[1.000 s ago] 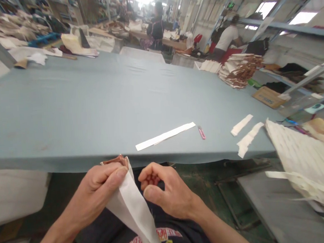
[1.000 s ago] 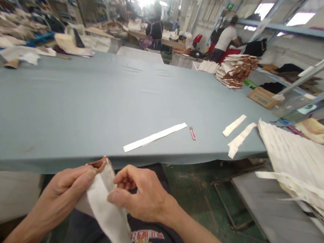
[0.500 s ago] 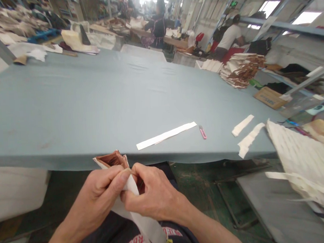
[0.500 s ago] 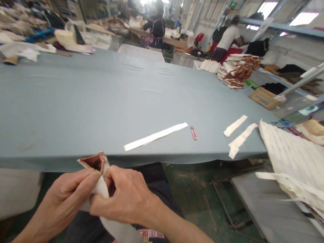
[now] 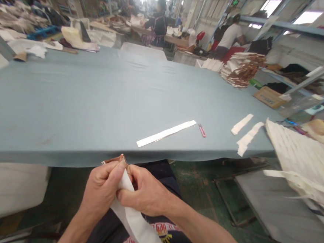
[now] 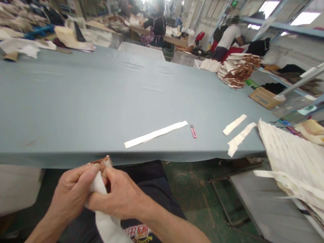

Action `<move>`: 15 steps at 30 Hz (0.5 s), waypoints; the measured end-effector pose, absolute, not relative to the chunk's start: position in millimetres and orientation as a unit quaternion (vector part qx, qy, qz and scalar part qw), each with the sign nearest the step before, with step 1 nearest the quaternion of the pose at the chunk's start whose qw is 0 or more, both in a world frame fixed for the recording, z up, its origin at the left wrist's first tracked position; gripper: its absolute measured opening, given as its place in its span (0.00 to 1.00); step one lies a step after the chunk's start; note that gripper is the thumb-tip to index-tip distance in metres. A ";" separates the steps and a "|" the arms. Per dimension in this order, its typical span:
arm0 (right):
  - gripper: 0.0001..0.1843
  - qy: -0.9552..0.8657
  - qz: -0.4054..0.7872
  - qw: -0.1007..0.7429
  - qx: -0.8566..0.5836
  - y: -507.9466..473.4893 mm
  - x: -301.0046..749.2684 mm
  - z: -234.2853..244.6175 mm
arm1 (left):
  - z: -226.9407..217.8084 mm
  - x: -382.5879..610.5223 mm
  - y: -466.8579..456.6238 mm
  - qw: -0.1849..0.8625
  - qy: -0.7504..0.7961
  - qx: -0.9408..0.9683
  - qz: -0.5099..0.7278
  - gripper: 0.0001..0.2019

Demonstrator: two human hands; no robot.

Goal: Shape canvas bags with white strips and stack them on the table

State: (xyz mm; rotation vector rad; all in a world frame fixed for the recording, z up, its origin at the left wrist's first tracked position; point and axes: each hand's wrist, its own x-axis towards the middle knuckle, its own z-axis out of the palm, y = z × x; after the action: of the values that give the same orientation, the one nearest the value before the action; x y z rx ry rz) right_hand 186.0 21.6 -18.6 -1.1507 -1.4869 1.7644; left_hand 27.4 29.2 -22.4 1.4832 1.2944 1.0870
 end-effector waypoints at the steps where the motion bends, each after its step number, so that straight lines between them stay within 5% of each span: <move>1: 0.14 -0.544 0.666 0.278 -0.429 22.4 185.3 -20.6 | -25.8 26.9 30.9 0.432 0.527 0.589 0.434 0.27; 8: 0.19 -0.488 0.692 0.274 -0.456 24.9 191.2 -23.4 | -27.9 23.9 34.5 0.416 0.549 0.602 0.404 0.28; 15: 0.11 -0.581 0.674 0.185 -0.416 50.2 207.5 -21.8 | -19.4 27.1 37.1 0.377 0.537 0.652 0.380 0.26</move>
State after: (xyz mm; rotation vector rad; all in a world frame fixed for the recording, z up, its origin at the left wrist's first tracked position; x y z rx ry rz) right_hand 207.5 50.2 -21.8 -1.1734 -1.6385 1.9008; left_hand 27.1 37.1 -19.4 1.6678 1.3720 0.9725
